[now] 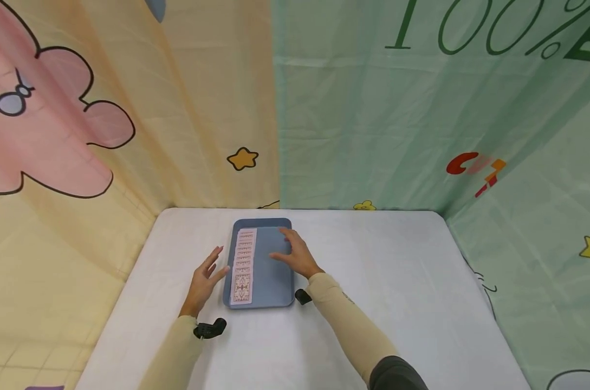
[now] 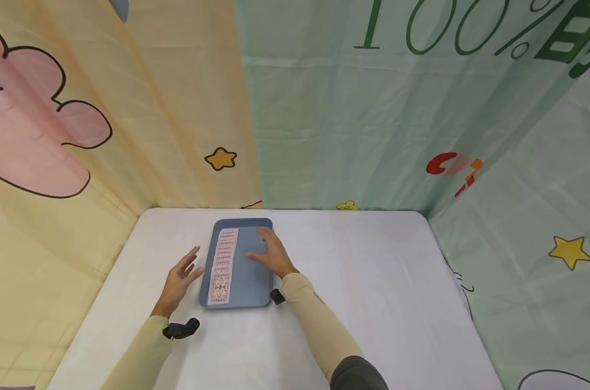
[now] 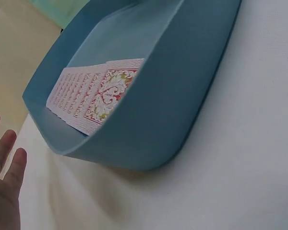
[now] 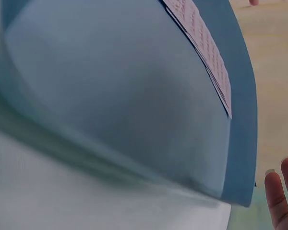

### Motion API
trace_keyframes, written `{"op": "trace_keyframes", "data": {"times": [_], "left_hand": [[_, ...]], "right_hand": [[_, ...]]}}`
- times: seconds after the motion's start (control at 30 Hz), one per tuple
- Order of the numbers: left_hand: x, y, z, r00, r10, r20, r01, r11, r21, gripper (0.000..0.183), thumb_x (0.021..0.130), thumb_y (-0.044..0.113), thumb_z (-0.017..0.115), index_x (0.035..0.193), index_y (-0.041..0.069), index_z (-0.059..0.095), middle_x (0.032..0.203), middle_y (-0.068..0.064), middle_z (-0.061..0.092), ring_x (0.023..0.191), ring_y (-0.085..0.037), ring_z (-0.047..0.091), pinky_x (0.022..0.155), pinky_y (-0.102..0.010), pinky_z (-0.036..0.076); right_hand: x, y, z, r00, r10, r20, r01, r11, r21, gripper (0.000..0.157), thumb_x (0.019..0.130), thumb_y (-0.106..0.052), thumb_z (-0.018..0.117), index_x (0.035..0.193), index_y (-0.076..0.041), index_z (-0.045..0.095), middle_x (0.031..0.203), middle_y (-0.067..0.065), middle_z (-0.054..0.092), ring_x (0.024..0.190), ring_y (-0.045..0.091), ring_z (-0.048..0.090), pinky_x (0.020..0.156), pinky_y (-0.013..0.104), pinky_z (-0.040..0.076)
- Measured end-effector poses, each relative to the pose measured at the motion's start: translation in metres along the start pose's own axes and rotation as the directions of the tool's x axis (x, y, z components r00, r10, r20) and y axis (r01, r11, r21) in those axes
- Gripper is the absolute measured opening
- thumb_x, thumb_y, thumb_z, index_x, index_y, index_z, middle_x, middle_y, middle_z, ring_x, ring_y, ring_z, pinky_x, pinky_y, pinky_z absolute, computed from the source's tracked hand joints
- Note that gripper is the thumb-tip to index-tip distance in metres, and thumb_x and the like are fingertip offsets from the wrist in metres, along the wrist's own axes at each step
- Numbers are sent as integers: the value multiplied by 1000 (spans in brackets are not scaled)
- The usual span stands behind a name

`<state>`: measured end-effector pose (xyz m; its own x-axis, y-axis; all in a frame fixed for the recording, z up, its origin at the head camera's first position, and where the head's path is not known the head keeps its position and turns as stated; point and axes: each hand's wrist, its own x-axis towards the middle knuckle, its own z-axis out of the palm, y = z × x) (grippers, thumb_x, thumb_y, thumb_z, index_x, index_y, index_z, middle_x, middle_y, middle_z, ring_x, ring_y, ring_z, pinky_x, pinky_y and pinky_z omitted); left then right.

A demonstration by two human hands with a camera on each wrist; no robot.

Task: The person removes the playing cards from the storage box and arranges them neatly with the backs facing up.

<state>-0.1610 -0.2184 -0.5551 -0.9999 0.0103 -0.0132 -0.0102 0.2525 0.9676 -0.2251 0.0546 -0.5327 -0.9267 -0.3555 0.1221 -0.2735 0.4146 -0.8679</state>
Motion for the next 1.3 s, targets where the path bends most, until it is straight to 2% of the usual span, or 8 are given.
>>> {"op": "trace_keyframes", "data": {"times": [0.2,0.53,0.7,0.87,1.0,1.17,1.3], "left_hand": [[-5,-13,7,999,-51,-8,50,994,-97,67,93,5,62,151,5,28,158,-14,23,144,-34,19,117,-46,18],[-11,-28,15,982,-186,22,187,974,-130,68,94,9,62,152,5,26,156,-18,26,141,-36,27,114,-43,26],[-14,-35,19,982,-186,32,189,971,-146,68,94,11,63,151,4,27,155,-21,27,141,-38,25,114,-46,24],[-17,-41,21,979,-199,37,202,964,-175,65,95,10,61,150,2,28,155,-19,27,143,-35,24,114,-42,23],[-19,-44,22,980,-197,33,199,963,-181,60,96,9,58,148,-1,31,153,-22,30,141,-35,27,114,-43,24],[-21,-45,20,982,-188,24,189,968,-167,53,98,7,52,147,-3,33,152,-22,32,141,-35,29,114,-44,23],[-20,-46,19,983,-181,25,183,967,-175,51,99,7,51,147,-3,34,152,-21,33,140,-32,30,112,-31,28]], "right_hand": [[2,-1,18,999,24,35,-25,999,28,70,83,-20,77,143,-6,43,141,15,46,118,33,50,95,50,45],[4,-2,48,994,31,101,-31,1000,-1,62,79,-16,80,134,-3,54,124,14,57,100,26,57,83,33,51],[8,-5,61,988,73,139,-67,997,-44,58,76,-16,83,128,-6,60,117,13,61,90,17,57,75,23,48],[12,-9,74,974,114,198,-108,993,-42,55,74,-13,84,124,-2,63,108,14,63,75,11,51,65,19,45],[14,-9,84,961,151,230,-137,988,-73,52,72,-12,85,120,-1,65,98,10,63,76,8,47,69,20,43],[18,-6,90,952,163,258,-134,983,-124,49,70,-13,87,114,-3,68,89,3,61,79,8,49,77,20,43],[18,-6,93,946,180,270,-137,976,-169,46,69,-14,87,111,-3,69,82,-1,56,75,7,47,72,19,42]]}}
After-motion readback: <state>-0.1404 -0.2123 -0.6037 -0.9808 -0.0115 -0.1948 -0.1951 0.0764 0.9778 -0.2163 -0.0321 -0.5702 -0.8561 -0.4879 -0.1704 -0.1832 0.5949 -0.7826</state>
